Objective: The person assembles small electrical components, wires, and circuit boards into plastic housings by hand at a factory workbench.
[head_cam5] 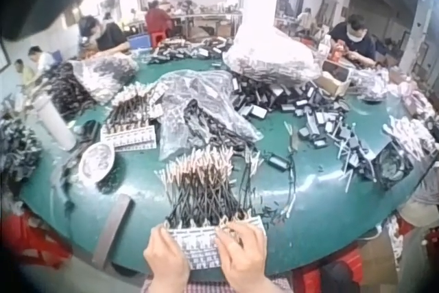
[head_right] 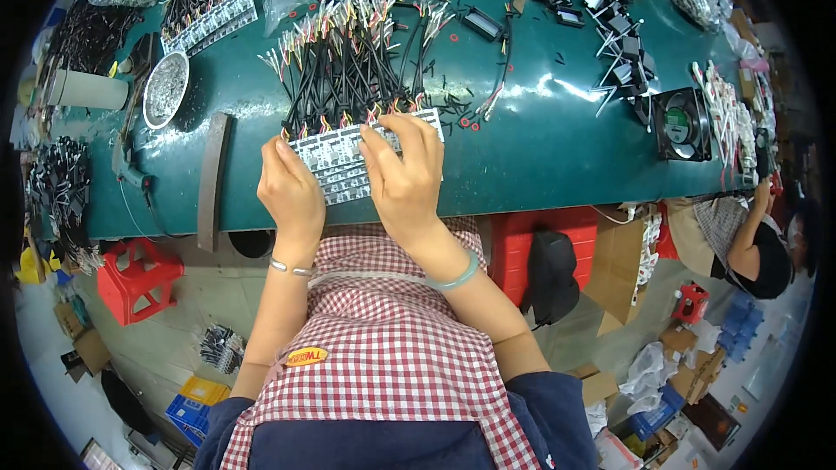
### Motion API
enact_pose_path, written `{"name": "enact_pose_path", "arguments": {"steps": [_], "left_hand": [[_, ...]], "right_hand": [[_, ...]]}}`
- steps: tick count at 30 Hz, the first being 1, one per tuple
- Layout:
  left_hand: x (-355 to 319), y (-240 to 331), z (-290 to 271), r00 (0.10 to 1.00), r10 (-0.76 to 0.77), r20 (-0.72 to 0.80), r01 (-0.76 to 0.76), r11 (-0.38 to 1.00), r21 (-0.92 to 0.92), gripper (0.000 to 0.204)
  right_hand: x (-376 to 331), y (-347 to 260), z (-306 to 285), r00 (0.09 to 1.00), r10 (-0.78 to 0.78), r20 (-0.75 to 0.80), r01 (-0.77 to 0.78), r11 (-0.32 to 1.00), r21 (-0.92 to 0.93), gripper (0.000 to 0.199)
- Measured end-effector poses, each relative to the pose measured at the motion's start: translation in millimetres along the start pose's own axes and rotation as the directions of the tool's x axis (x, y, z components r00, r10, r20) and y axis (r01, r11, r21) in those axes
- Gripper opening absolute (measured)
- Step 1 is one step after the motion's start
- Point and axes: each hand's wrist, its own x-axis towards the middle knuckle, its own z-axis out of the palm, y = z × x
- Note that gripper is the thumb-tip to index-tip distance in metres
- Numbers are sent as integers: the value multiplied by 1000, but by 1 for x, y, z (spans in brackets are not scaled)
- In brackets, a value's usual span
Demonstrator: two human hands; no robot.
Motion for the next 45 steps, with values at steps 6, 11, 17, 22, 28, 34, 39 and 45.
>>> {"name": "enact_pose_path", "arguments": {"steps": [6, 11, 17, 22, 28, 34, 39, 45], "left_hand": [[6, 1, -10, 995, -11, 95, 0, 993, 115, 19], [8, -5, -17, 991, 61, 118, -86, 973, 216, 18], [16, -10, -31, 985, 30, 170, -55, 988, 146, 18], [38, -41, -69, 990, 91, 108, -110, 978, 180, 22], [48, -77, -101, 890, 223, 399, -404, 793, 457, 49], [57, -107, -104, 886, 208, 414, -355, 880, 317, 49], [67, -92, -108, 891, 234, 388, -291, 952, 95, 45], [88, -28, -89, 742, 557, 372, -525, 829, -193, 51]], "right_hand": [[1, -5, 5, 999, 20, -31, -20, 1000, 4, 25], [-2, -9, 0, 1000, 14, 7, -14, 1000, 24, 26], [-5, -2, 4, 997, -71, 7, 71, 997, -34, 26], [-6, -5, 0, 999, -31, 22, 31, 999, -39, 23], [-10, -6, -11, 999, -46, -25, 45, 998, -44, 26], [-33, -16, -26, 999, 33, 4, -33, 996, -79, 26], [-40, -21, -16, 997, 77, 29, -74, 993, -89, 27], [-39, -22, -7, 993, 105, -52, -105, 995, 4, 35]]}}
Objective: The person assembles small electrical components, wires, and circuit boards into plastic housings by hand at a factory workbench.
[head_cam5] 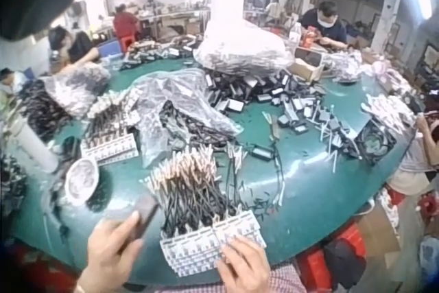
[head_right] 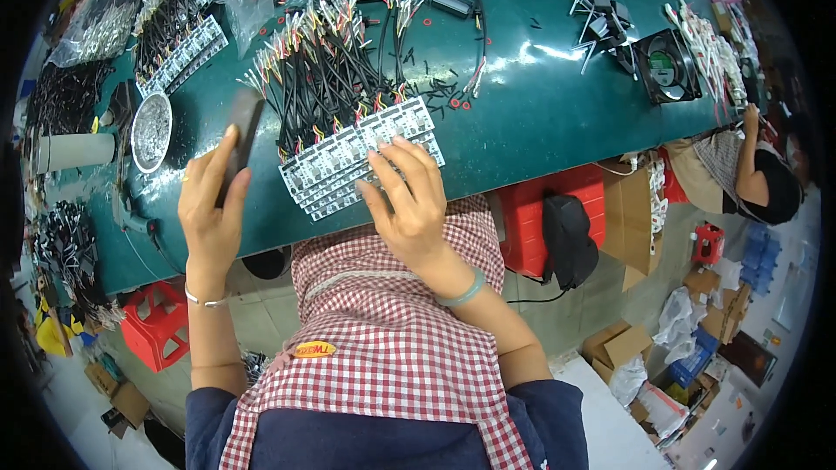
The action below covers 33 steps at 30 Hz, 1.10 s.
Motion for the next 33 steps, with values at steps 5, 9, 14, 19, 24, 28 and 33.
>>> {"name": "enact_pose_path", "arguments": {"steps": [5, 9, 14, 19, 24, 28, 33], "left_hand": [[23, 14, 21, 991, 121, 65, -117, 991, -60, 52], [32, 21, 27, 979, 182, 96, -177, 983, -54, 53], [42, 25, 34, 962, 245, 122, -240, 969, -52, 55], [50, 32, 46, 929, 314, 196, -314, 949, -33, 56], [52, 30, 65, 890, 370, 267, -379, 925, -18, 52], [53, 28, 70, 894, 364, 263, -375, 927, -9, 49], [53, 26, 71, 897, 364, 251, -381, 924, 22, 45]], "right_hand": [[13, -14, 9, 995, 73, -71, -78, 995, -68, 45], [14, -13, 16, 992, 80, -95, -90, 990, -105, 43], [14, -8, 19, 990, 65, -127, -75, 994, -77, 38], [17, -9, 16, 988, 83, -133, -94, 993, -72, 31], [18, -9, 15, 985, 102, -142, -112, 992, -60, 29], [19, -10, 13, 983, 123, -139, -132, 990, -57, 28], [16, 1, 0, 974, 108, -198, -105, 994, 26, 27]]}}
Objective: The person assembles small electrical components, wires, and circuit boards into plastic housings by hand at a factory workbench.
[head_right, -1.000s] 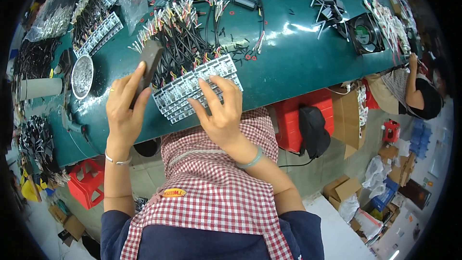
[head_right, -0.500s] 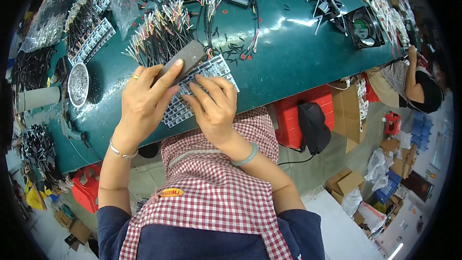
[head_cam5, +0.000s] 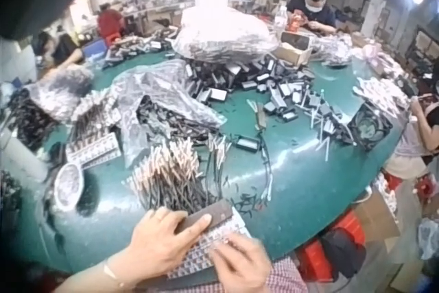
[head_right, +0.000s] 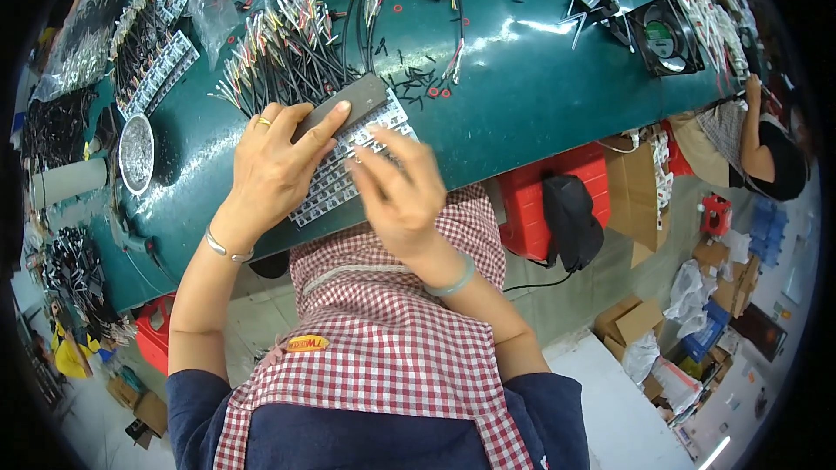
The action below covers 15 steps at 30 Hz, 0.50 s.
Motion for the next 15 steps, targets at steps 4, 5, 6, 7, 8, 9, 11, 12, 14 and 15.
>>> {"name": "enact_pose_path", "arguments": {"steps": [4, 5, 6, 7, 8, 9, 11, 12, 14, 15], "left_hand": [[-2, -2, 1, 1000, 1, 10, -2, 1000, 21, 43], [-4, -3, 1, 1000, -4, 3, 4, 1000, 23, 43], [-2, -1, 1, 1000, -10, 11, 9, 1000, 15, 43], [1, 0, 0, 1000, -2, 10, 2, 1000, 16, 43], [3, 1, -1, 1000, 2, 1, -2, 1000, 13, 43], [2, 1, -3, 1000, -4, -8, 4, 1000, 10, 43], [-4, 3, -10, 998, -61, 20, 62, 998, -15, 42], [-11, 4, -14, 990, -116, -83, 113, 992, -50, 44], [-28, 5, -20, 954, -211, -213, 203, 977, -62, 49], [-38, 6, -20, 953, -215, -215, 206, 977, -62, 49]], "right_hand": [[10, 24, -26, 980, 199, -23, -199, 980, 6, 23], [10, 29, -26, 953, 304, -5, -302, 946, 117, 22], [12, 31, -28, 929, 369, 34, -368, 907, 202, 24], [14, 30, -28, 929, 369, 26, -366, 908, 202, 24], [17, 25, -27, 902, 422, 90, -431, 869, 245, 25], [20, 22, -23, 869, 467, 167, -496, 822, 281, 26], [23, 25, -18, 890, 419, 182, -451, 866, 217, 29], [23, 26, -16, 898, 398, 187, -430, 884, 182, 29], [24, 30, -13, 914, 362, 182, -389, 908, 153, 30], [27, 31, -14, 915, 359, 185, -388, 909, 153, 30]]}}
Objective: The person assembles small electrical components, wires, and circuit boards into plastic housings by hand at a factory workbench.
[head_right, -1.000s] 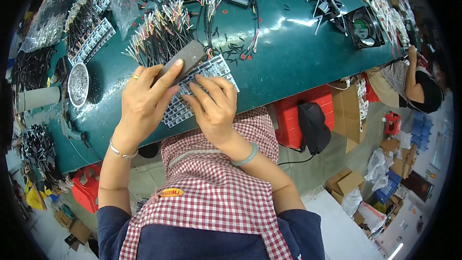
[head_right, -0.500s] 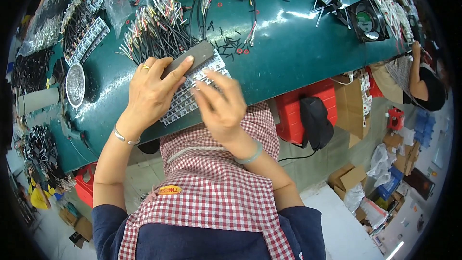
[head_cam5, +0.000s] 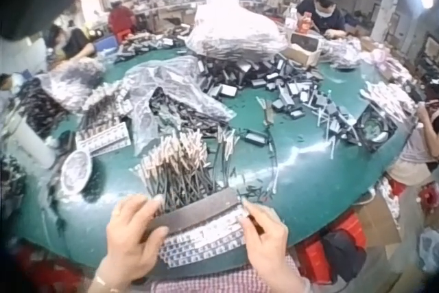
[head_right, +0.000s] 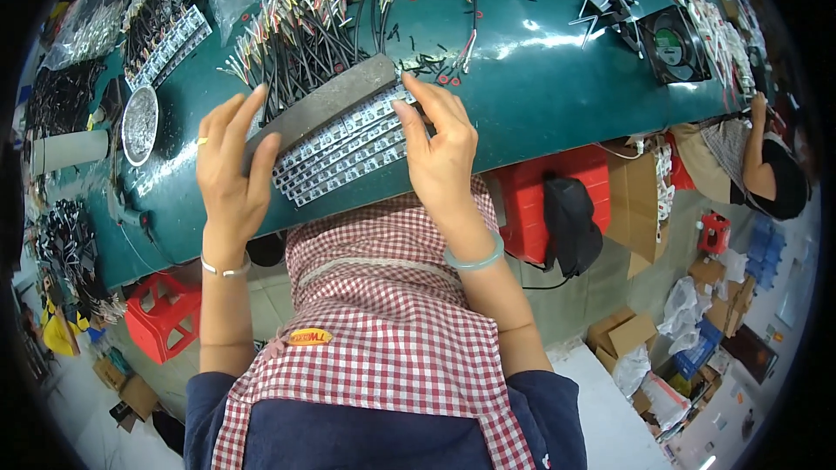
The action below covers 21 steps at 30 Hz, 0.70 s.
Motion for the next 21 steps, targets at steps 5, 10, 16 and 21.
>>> {"name": "enact_pose_path", "arguments": {"steps": [5, 10, 16, 21], "left_hand": [[-57, 10, 6, 896, -438, -78, 411, 881, -235, 57], [-65, 23, 22, 725, -688, -21, 503, 551, -666, 72], [-53, 15, 21, 667, -735, 117, 486, 311, -817, 64], [-52, 12, 20, 652, -747, 131, 515, 309, -799, 56]], "right_hand": [[13, 1, -9, 993, 1, 116, -6, 999, 47, 28], [14, 2, -7, 987, 64, 146, -77, 993, 90, 28], [15, 5, -5, 991, 31, 129, -45, 993, 105, 29], [22, -1, -11, 966, 122, 229, -137, 989, 52, 33]]}}
